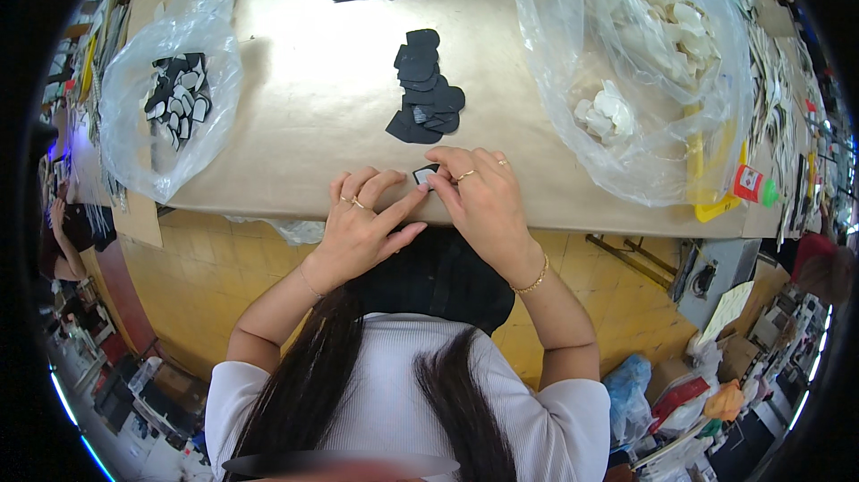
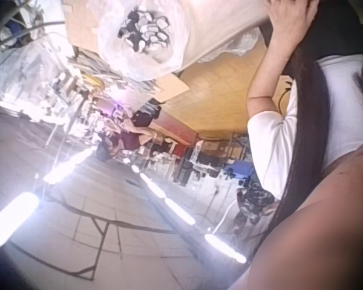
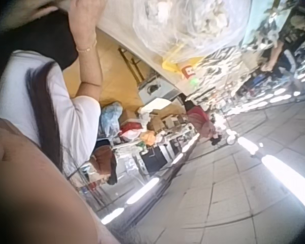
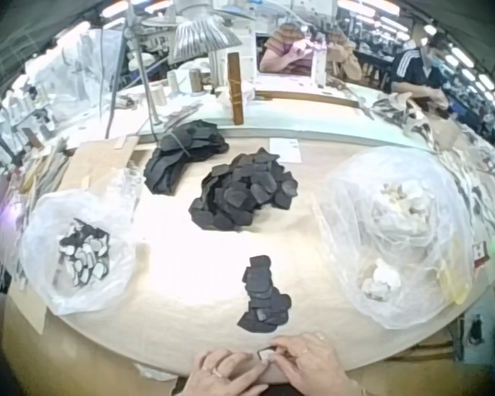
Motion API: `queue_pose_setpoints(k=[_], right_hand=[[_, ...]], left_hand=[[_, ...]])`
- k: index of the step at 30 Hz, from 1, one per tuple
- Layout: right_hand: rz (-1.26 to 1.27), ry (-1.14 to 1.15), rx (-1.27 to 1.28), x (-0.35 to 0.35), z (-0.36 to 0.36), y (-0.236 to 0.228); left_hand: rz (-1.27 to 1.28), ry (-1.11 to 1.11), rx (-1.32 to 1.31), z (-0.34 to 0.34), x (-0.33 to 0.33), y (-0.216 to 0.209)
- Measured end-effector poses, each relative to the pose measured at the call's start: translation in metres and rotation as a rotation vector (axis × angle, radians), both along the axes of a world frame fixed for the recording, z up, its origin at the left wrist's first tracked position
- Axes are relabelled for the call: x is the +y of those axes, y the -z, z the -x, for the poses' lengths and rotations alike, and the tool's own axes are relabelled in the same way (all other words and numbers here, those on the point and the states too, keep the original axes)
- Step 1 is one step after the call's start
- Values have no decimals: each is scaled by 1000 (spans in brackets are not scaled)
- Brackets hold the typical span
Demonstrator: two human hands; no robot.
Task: The person assembles small black and white shoe components by hand at a workbench. They pick up black pieces, align them with white inserts, and place the assembled units into a plastic bag. The person also moves a bundle of black pieces and a cardboard sheet aside to access materials.
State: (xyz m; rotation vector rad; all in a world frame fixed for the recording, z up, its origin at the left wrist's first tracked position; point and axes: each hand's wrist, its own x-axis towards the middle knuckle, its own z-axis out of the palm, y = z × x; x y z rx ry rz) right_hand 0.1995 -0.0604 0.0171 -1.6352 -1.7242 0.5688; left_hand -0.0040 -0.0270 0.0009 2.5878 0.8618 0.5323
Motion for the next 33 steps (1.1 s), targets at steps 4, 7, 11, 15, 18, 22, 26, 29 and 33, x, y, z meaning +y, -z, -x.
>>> queue_pose_setpoints(k=[4, 7, 11, 15, 18, 22, 26, 29, 33], right_hand=[[1, -9, -27, 0, 0, -1], [4, 0, 0, -1, 1, 1], [45, 87, -219, -3, 0, 3], [131, 220, -222, -4, -7, 3], [107, 270, -242, -6, -1, 4], [30, 293, -460, -5, 15, 9], [-7, 345, -341, -5, 1, 6], [-44, 367, 63, -16, -26, -16], [-230, 632, -188, -7, -93, -48]], left_hand=[[-14, -5, 12, -1, -1, 0], [-12, -4, 10, -2, 0, 0], [-24, 6, -2, -3, 1, 1], [-31, 27, -7, -3, 5, 2], [-12, 28, -14, -4, 6, 2], [3, 9, -31, -8, 8, 0], [59, 11, -58, -13, 12, -4], [143, -93, -81, -24, 10, -6], [199, -174, -39, -35, 10, -11]])
